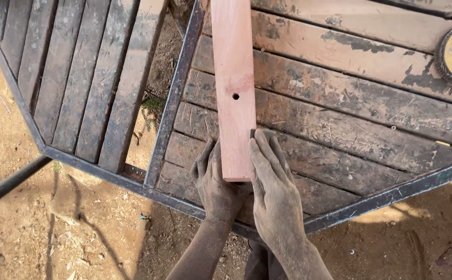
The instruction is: A person is hand-sanding a wooden beam on a workshop table to smooth its surfaces and edges.
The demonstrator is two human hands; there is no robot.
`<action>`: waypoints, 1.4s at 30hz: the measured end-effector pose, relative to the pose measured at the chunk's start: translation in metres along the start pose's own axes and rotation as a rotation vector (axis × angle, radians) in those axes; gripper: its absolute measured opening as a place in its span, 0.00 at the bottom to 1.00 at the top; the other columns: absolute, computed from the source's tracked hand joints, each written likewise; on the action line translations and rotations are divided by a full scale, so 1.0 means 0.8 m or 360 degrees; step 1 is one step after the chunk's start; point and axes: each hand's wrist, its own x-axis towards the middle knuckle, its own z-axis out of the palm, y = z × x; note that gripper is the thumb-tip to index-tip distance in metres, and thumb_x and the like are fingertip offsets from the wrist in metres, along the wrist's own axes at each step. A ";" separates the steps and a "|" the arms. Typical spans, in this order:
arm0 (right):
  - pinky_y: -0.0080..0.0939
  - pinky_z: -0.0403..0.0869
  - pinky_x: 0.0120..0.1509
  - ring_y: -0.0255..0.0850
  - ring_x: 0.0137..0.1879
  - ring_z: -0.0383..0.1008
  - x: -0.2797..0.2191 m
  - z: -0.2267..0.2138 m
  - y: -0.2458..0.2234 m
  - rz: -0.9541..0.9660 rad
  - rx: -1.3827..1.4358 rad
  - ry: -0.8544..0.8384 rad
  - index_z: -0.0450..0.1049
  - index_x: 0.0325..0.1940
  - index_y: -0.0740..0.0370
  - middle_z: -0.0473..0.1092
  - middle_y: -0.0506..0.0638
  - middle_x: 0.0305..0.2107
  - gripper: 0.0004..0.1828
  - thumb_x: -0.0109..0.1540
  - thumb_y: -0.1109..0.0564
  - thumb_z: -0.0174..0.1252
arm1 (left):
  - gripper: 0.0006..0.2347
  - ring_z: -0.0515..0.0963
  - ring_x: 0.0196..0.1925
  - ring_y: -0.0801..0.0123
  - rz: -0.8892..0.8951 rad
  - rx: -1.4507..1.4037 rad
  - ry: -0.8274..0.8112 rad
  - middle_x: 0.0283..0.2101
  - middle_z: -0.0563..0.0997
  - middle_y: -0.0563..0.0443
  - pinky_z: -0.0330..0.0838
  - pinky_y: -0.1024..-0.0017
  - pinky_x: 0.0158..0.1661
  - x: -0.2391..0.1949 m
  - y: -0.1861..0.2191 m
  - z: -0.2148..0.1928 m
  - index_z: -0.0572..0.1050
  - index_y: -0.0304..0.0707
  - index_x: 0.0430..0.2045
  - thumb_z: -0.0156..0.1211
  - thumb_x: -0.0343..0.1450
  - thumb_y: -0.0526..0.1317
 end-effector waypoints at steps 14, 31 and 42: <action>0.51 0.56 0.83 0.55 0.82 0.48 0.031 0.009 0.003 0.0051 -0.0023 -0.0042 0.59 0.75 0.61 0.56 0.50 0.74 0.27 0.70 0.65 0.43 | 0.24 0.75 0.67 0.54 0.0043 0.0114 0.0089 0.60 0.79 0.50 0.60 0.56 0.62 0.002 0.004 0.000 0.71 0.36 0.60 0.53 0.71 0.51; 0.55 0.56 0.84 0.57 0.84 0.44 0.108 0.017 0.016 -0.0149 -0.0117 -0.0007 0.59 0.76 0.61 0.55 0.49 0.75 0.27 0.71 0.63 0.48 | 0.30 0.74 0.68 0.57 -0.0119 0.0048 0.0024 0.64 0.77 0.51 0.59 0.57 0.65 0.010 0.018 -0.006 0.71 0.41 0.58 0.61 0.61 0.52; 0.48 0.48 0.87 0.47 0.84 0.42 0.280 0.024 0.071 -0.0372 -0.0084 -0.0059 0.55 0.77 0.65 0.51 0.53 0.76 0.28 0.71 0.67 0.45 | 0.20 0.78 0.65 0.71 -0.0121 0.0204 0.0335 0.61 0.80 0.61 0.60 0.73 0.62 0.017 0.019 0.008 0.73 0.47 0.55 0.29 0.80 0.48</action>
